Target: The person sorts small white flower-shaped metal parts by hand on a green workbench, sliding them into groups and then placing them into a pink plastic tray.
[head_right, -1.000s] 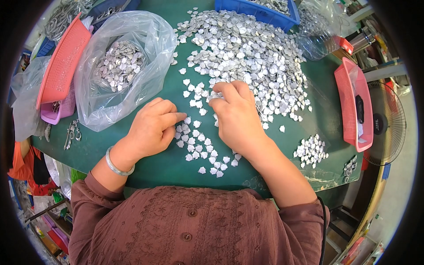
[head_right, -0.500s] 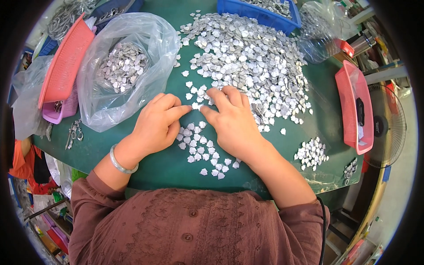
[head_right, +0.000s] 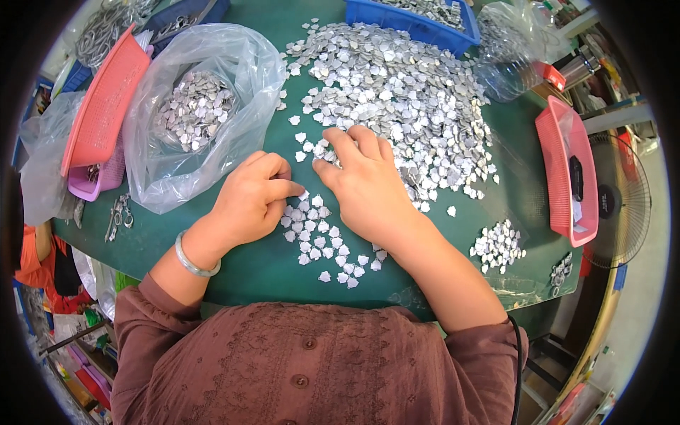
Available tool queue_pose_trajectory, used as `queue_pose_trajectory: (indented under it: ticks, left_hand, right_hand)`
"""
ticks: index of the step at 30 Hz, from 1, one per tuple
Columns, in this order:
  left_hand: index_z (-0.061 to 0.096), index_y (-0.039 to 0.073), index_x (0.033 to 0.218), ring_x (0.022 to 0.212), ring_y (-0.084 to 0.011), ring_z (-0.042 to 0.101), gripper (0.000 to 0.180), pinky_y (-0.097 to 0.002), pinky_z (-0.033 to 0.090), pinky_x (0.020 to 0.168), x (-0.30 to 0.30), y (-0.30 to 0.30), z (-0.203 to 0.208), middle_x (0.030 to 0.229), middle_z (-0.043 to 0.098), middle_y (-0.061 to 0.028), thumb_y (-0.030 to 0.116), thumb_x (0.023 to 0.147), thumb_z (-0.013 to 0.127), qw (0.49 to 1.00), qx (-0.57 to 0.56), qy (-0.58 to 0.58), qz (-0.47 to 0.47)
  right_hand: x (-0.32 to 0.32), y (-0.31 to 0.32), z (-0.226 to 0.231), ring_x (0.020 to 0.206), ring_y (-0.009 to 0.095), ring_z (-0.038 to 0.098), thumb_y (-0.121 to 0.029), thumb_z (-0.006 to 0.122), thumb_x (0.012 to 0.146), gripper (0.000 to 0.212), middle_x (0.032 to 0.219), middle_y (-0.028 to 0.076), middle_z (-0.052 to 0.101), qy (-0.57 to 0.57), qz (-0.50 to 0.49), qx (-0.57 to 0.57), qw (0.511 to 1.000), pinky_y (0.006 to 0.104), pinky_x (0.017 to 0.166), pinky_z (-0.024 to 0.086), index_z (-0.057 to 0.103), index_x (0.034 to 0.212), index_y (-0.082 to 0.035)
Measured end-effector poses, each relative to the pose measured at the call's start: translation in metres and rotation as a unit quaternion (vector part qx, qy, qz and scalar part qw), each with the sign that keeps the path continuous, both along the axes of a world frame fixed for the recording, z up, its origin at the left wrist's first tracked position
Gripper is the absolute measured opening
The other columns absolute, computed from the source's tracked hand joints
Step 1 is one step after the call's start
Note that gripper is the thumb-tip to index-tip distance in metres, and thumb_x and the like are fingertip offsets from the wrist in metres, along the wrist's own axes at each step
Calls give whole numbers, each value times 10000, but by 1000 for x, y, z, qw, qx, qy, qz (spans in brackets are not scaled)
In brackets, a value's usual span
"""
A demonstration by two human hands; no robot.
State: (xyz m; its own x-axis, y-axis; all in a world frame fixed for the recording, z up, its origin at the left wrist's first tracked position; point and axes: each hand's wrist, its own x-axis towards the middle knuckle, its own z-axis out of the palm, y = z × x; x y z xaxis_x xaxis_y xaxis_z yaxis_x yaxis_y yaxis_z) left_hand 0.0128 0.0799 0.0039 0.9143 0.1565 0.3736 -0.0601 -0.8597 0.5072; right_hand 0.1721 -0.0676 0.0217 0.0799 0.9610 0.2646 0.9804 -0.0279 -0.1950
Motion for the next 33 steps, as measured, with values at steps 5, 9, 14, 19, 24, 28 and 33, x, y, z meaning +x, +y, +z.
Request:
queue_pose_trajectory:
  ticks: [5, 9, 14, 19, 24, 28, 33]
  left_hand:
    - [706, 39, 1030, 810, -292, 543, 410, -380, 476, 718, 3, 0, 0, 881, 558, -91, -95, 660, 594, 999, 5, -19, 50]
    - [689, 28, 1092, 846, -293, 540, 452, -382, 476, 751, 4, -3, 0, 919, 562, -99, -105, 676, 573, 995, 41, 17, 88]
    - [711, 35, 1044, 851, -292, 537, 422, -386, 472, 757, 1, -2, 0, 921, 564, -98, -118, 684, 554, 997, 26, 28, 69]
    - [718, 39, 971, 836, -295, 538, 383, -380, 468, 750, -5, -1, -1, 907, 563, -102, -129, 677, 538, 999, -10, 12, 34]
    - [717, 43, 956, 831, -296, 536, 376, -378, 470, 745, -4, -1, -2, 903, 561, -105, -130, 676, 534, 999, -11, -1, 36]
    - [712, 45, 997, 834, -293, 536, 399, -372, 475, 747, -8, 0, -1, 897, 558, -106, -127, 689, 527, 999, -4, 17, 28]
    - [731, 87, 1014, 860, -277, 532, 411, -357, 474, 760, -4, -7, 2, 916, 551, -89, -116, 717, 532, 999, -4, 18, 29]
  right_hand:
    - [-1, 0, 3, 1216, 364, 445, -33, 589, 749, 317, 1326, 143, 529, 6, 9, -8, 1000, 468, 1010, 358, 739, 1024, -87]
    - [3, 1, 3, 1196, 366, 456, -44, 599, 762, 303, 1313, 148, 535, 24, 17, 9, 1000, 471, 985, 376, 731, 1032, -84]
    - [9, 21, -13, 1168, 357, 468, -85, 660, 780, 239, 1257, 118, 568, 24, -53, 81, 995, 472, 949, 395, 732, 1008, -95]
    - [13, 29, -18, 1170, 363, 464, -57, 712, 765, 241, 1274, 102, 548, 16, -34, 81, 996, 480, 972, 405, 703, 1004, -89]
    - [11, 23, -15, 1187, 349, 456, -75, 674, 759, 96, 1262, 105, 559, 35, -14, 89, 995, 463, 976, 387, 690, 848, -43]
    - [1, 0, -3, 1192, 349, 453, -57, 686, 745, 104, 1266, 112, 552, 53, 12, 42, 998, 465, 984, 385, 675, 845, -31]
    - [3, -13, 2, 1209, 355, 451, -8, 634, 743, 149, 1279, 123, 550, 52, -2, 29, 998, 470, 998, 377, 697, 876, -34]
